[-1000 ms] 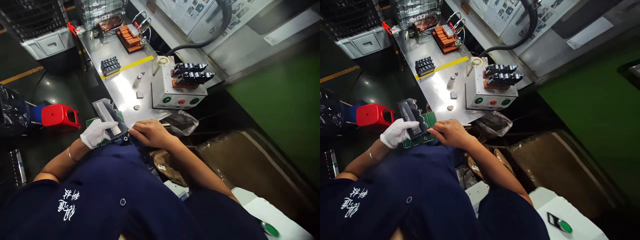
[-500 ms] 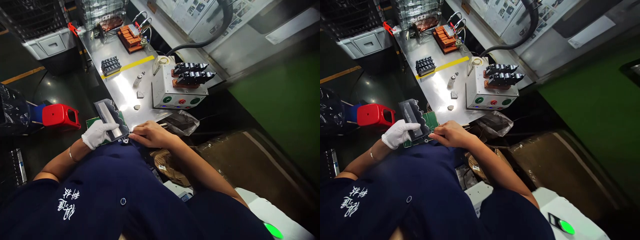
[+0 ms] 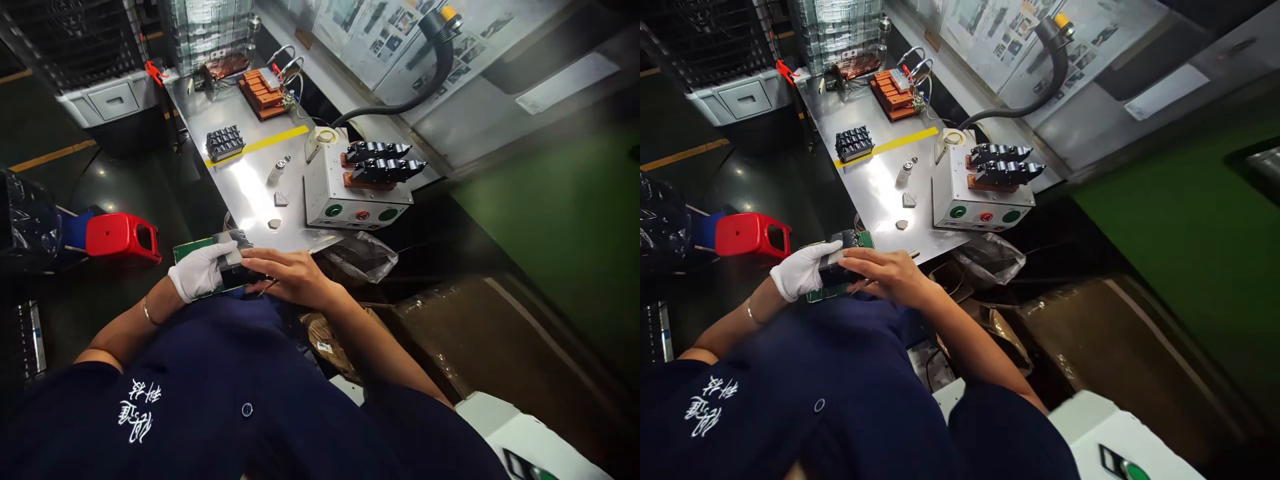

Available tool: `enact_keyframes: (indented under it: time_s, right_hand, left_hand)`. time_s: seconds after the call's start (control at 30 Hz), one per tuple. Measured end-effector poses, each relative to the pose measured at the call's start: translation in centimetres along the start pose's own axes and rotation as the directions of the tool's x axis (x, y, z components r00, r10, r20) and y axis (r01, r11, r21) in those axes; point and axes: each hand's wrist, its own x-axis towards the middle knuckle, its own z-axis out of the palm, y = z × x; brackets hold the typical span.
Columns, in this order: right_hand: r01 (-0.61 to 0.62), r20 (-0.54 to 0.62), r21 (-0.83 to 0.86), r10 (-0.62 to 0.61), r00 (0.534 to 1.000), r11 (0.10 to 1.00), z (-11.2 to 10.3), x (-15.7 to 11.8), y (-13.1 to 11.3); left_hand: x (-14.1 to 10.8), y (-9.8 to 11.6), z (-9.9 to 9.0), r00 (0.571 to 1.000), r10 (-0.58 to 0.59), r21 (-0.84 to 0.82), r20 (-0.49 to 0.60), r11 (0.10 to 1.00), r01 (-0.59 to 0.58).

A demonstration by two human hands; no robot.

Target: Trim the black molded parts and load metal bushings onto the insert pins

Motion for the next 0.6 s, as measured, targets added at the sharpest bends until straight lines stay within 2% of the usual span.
enact_keyframes:
  time_s: [0.07,0.13,0.17,0.2,0.23,0.27,0.3,0.4,0.47,0.53,0.6]
  right_hand:
    - [-0.11,-0.09,0.043,0.113,0.99,0.993,0.8,0.2,0.4]
    - [-0.265,-0.221,0.096,0.28,0.934,0.96,1.8,0.3,0.6]
    - [-0.329,-0.272,0.122,0.351,0.896,0.936,2.3,0.3,0.6]
    - [-0.38,-0.303,0.149,0.408,0.861,0.913,2.9,0.4,0.5]
    - [-0.416,-0.316,0.176,0.451,0.835,0.892,3.5,0.4,0.4]
    - [-0.44,-0.306,0.206,0.484,0.82,0.874,3.9,0.3,0.2]
    - [-0.449,-0.272,0.243,0.504,0.819,0.86,4.2,0.3,0.0]
    - [-0.436,-0.119,0.365,0.506,0.854,0.822,4.2,0.2,-0.3]
    - [-0.439,-0.097,0.381,0.507,0.857,0.814,3.7,0.2,-0.4]
    - [-0.437,-0.112,0.35,0.5,0.859,0.829,3.1,0.2,-0.4]
    - [-0.412,-0.072,0.326,0.457,0.887,0.851,2.8,0.1,-0.5]
  left_hand:
    - [-0.5,0.0,-0.4,0.994,0.096,0.161,0.045,0.982,-0.102]
    - [-1.0,-0.4,-0.7,0.953,0.301,0.349,0.042,0.889,-0.297]
    - [-1.1,-0.7,-0.9,0.898,0.438,0.444,0.027,0.8,-0.404]
    - [-1.1,-1.0,-1.0,0.822,0.569,0.533,0.01,0.693,-0.486]
    - [-1.0,-1.4,-1.0,0.749,0.662,0.611,0.0,0.593,-0.524]
    - [-0.9,-1.7,-1.0,0.705,0.709,0.656,-0.017,0.54,-0.527]
    - [-0.7,-1.9,-0.9,0.7,0.712,0.66,-0.05,0.55,-0.512]
    - [-0.2,-2.1,-0.8,0.727,0.672,0.59,-0.141,0.647,-0.484]
    - [-0.2,-2.1,-0.8,0.732,0.67,0.592,-0.127,0.643,-0.486]
    - [-0.5,-2.1,-0.7,0.763,0.642,0.63,-0.075,0.623,-0.463]
    - [-0.7,-2.1,-0.6,0.786,0.618,0.67,-0.023,0.593,-0.446]
